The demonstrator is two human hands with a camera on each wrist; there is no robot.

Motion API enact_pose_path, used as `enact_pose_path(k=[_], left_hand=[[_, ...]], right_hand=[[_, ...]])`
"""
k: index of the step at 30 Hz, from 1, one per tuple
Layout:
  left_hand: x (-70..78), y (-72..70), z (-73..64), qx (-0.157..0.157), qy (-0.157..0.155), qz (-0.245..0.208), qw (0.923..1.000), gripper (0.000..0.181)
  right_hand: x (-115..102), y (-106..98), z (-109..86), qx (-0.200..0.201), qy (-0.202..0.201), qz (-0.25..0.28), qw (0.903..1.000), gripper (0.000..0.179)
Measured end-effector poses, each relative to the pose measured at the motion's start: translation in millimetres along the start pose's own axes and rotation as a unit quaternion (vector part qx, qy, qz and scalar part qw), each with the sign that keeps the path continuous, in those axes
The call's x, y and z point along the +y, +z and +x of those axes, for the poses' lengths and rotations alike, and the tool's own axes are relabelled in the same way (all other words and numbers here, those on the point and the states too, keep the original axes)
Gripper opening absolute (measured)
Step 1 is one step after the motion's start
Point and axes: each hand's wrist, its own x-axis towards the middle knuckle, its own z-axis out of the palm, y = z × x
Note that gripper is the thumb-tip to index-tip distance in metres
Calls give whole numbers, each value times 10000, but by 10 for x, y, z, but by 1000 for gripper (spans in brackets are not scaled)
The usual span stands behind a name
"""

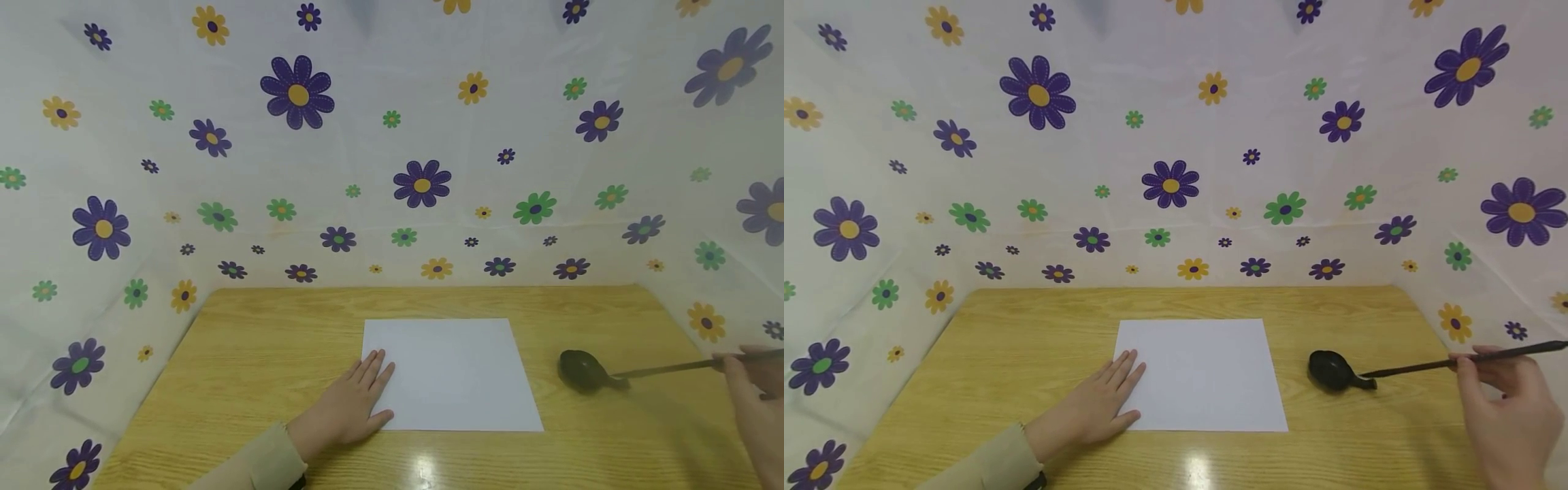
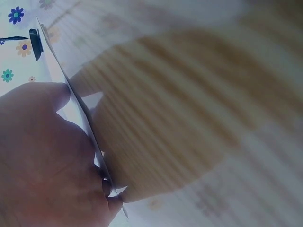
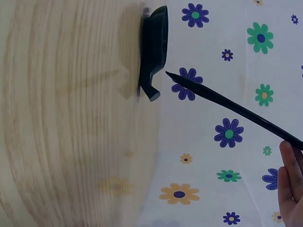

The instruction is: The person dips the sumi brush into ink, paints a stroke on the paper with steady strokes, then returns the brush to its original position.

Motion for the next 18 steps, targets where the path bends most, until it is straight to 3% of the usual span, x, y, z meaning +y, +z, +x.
enact_pose_path(k=[7,13,18], left_hand=[[2,-22,-10,-18,57,-104,9999,77],[19,-59,-14,-133,-8,-106,9999,78],[28,-77,-23,-141,-17,-80,9999,78]], right_hand=[[-86,56,-17,-179,20,598,9980,58],[-59,95,-41,-368,-89,501,9980,55],[-1,84,-42,-290,-208,557,9978,65]])
